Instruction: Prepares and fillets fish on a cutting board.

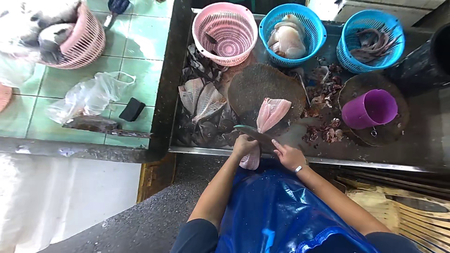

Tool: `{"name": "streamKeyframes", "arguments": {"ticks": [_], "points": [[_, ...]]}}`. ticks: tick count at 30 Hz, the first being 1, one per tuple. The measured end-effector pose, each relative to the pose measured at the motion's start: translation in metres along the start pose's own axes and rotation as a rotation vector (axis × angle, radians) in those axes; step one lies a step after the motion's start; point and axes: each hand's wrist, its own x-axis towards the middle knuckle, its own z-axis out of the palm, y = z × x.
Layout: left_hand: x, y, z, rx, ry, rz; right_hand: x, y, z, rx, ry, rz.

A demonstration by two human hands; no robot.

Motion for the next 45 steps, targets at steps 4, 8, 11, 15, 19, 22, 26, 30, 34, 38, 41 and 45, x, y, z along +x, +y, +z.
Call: {"name": "streamKeyframes", "arguments": {"ticks": [4,8,11,15,19,22,26,30,34,38,41,45], "points": [[-0.001,-0.018,0.014,-0.105,-0.018,0.074,-0.006,-0.003,0.002,-0.061,-0.004,0.026],[-0.003,-0.018,0.012,-0.181,-0.080,0.128,0.018,-0.021,0.002,-0.033,0.029,0.033],[-0.001,-0.020,0.005,-0.187,-0.075,0.149,0.012,-0.009,0.010,-0.046,0.057,0.034],[0.001,-0.017,0.002,-0.115,-0.083,0.182,-0.003,0.001,0.010,-0.094,0.078,0.054],[0.004,-0.015,0.009,-0.076,-0.108,0.163,0.029,-0.030,-0.020,0.012,-0.031,0.088],[0.000,0.004,-0.004,-0.209,-0.221,0.080,0.044,-0.020,-0.037,0.393,-0.048,0.047],[0.002,0.047,-0.019,-0.293,-0.303,-0.117,0.052,-0.003,-0.047,0.752,-0.174,0.112],[0.005,0.047,-0.006,-0.221,-0.188,-0.115,0.049,-0.008,-0.038,0.359,-0.037,-0.004],[0.009,0.023,0.009,-0.176,-0.097,-0.085,0.027,0.000,-0.015,0.059,0.017,0.027],[0.012,0.017,0.010,-0.133,-0.074,-0.034,-0.006,0.023,-0.008,-0.037,0.033,0.083],[0.010,0.017,0.014,-0.043,-0.109,-0.015,0.004,0.005,-0.019,-0.063,0.009,0.089],[0.007,0.009,0.021,-0.036,-0.081,0.041,0.041,-0.018,-0.022,-0.050,0.041,0.083]]}}
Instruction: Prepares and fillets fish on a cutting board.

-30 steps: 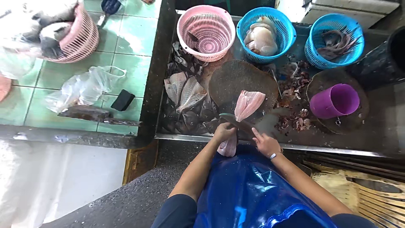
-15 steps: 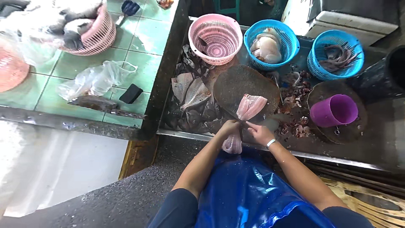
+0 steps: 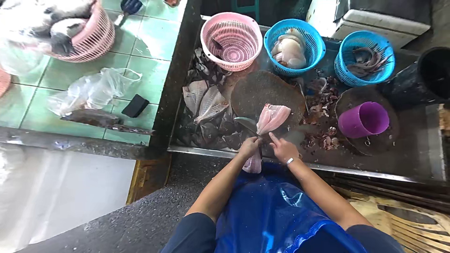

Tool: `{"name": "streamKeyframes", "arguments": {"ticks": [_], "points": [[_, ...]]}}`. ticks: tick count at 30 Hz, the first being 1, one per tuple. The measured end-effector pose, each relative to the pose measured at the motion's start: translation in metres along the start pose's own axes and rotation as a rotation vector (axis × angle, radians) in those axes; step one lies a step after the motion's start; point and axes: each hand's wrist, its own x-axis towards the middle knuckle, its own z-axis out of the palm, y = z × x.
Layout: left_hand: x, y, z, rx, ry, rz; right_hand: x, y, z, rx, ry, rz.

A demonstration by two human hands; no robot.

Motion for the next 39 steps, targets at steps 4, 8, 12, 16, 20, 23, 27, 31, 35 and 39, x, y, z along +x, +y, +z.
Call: {"name": "streamKeyframes", "arguments": {"ticks": [4,8,12,16,20,23,27,31,35,39], "points": [[0.002,-0.010,-0.004,-0.029,0.039,-0.013,-0.019,0.027,0.015,0.001,0.028,0.022],[0.003,-0.013,-0.001,0.011,0.039,0.000,-0.029,0.033,0.008,-0.051,-0.005,0.056],[-0.003,-0.008,0.002,0.006,-0.003,0.047,0.007,0.006,-0.009,0.057,-0.026,0.045],[0.001,0.016,-0.018,-0.371,-0.171,-0.009,0.022,0.023,-0.044,0.602,-0.168,0.050],[0.003,0.050,-0.020,-0.502,-0.198,-0.220,0.018,0.027,-0.048,0.572,-0.127,0.040],[0.006,0.025,-0.004,-0.293,-0.053,-0.106,0.009,0.027,-0.022,0.234,-0.027,-0.034],[0.004,0.016,-0.008,-0.181,0.010,-0.136,-0.029,0.052,0.010,0.047,0.028,0.034],[0.001,0.003,0.013,-0.008,0.068,-0.047,-0.036,0.052,-0.002,-0.014,-0.006,0.054],[-0.008,0.009,0.021,0.121,0.030,-0.018,0.001,0.014,-0.013,0.028,-0.005,0.081],[-0.006,-0.002,-0.003,0.054,0.042,-0.001,-0.004,0.032,-0.005,0.022,0.013,0.076]]}}
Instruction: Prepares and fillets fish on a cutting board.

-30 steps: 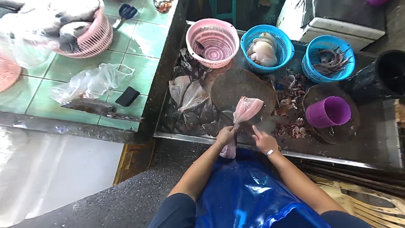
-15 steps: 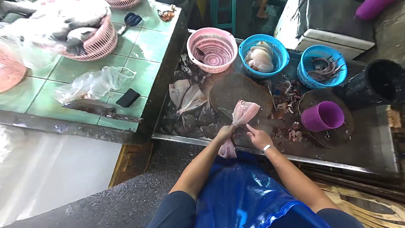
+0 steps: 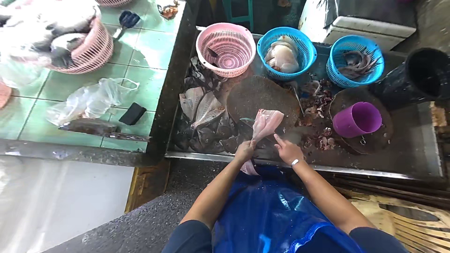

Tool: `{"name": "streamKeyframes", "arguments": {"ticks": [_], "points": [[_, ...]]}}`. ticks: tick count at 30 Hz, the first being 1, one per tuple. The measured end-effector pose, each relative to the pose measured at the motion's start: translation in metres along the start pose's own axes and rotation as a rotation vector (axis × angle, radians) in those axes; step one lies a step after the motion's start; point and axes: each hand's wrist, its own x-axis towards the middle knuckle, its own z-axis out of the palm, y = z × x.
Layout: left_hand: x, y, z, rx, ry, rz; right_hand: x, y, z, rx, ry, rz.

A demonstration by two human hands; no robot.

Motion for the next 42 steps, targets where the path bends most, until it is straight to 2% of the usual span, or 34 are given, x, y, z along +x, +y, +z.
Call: {"name": "streamKeyframes", "arguments": {"ticks": [4,7,9,12,16,17,20,22,24,26,29,33,35,39,42], "points": [[0.006,-0.013,-0.005,0.026,0.021,0.014,-0.024,0.034,0.007,-0.047,0.018,0.006],[-0.013,-0.001,0.012,0.190,-0.036,0.021,-0.009,0.012,-0.004,-0.058,-0.021,0.018],[-0.021,0.007,0.020,0.188,-0.059,0.040,0.010,-0.005,-0.012,-0.008,-0.011,0.016],[-0.021,0.012,0.011,-0.089,-0.084,0.033,0.031,-0.004,-0.032,0.259,-0.059,-0.029],[-0.001,0.021,0.002,-0.629,-0.184,-0.130,0.048,0.020,-0.058,0.726,-0.273,0.061],[0.006,0.025,0.003,-0.702,-0.172,-0.187,0.050,0.021,-0.058,0.719,-0.260,0.055],[0.008,0.038,0.010,-0.724,-0.065,-0.205,0.034,0.009,-0.047,0.393,-0.035,-0.057],[0.012,0.027,0.011,-0.615,0.006,-0.172,0.025,0.006,-0.031,0.206,0.025,-0.080],[0.014,0.008,0.006,-0.478,0.048,-0.147,0.010,0.013,-0.014,0.097,0.012,-0.045],[0.011,-0.001,0.003,-0.419,0.074,-0.138,-0.007,0.027,-0.004,0.049,-0.019,-0.020],[0.008,0.006,0.010,-0.326,0.111,-0.137,-0.024,0.039,0.001,0.010,-0.015,0.004],[-0.011,0.017,0.033,-0.082,0.072,-0.052,-0.004,0.013,-0.009,0.001,-0.037,0.010],[-0.018,0.026,0.033,-0.004,0.048,-0.041,0.013,0.000,-0.006,0.030,0.008,0.018],[-0.017,0.020,0.008,-0.009,0.081,-0.085,0.015,0.004,-0.005,0.020,0.044,0.003],[-0.003,-0.005,-0.007,-0.127,0.140,-0.132,-0.007,0.031,0.003,0.022,0.033,0.019]]}}
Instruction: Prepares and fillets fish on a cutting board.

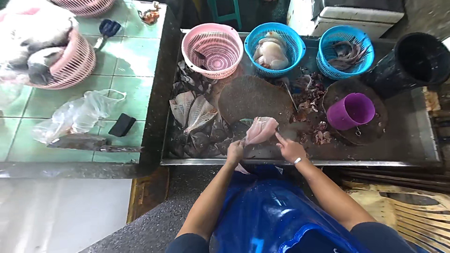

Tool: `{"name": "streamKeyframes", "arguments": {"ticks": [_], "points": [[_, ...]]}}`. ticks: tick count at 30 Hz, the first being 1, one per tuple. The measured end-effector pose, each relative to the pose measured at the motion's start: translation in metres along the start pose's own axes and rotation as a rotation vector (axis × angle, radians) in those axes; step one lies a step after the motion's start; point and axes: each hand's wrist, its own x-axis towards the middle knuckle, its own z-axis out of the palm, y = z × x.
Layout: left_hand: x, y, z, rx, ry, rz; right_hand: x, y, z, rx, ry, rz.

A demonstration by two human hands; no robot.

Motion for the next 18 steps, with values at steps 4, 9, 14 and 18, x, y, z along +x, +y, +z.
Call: {"name": "streamKeyframes", "arguments": {"ticks": [4,9,14,18], "points": [[-0.005,-0.004,0.009,0.077,-0.030,0.053,-0.009,0.018,-0.005,-0.025,-0.037,0.034],[-0.042,0.013,0.031,0.211,-0.154,0.193,0.019,-0.012,-0.011,-0.022,-0.037,0.027],[-0.049,0.017,0.028,0.186,-0.137,0.175,0.020,-0.016,-0.015,0.014,-0.009,0.045],[-0.022,-0.002,-0.018,0.099,0.002,0.071,-0.011,0.017,-0.013,0.005,-0.046,0.056]]}}
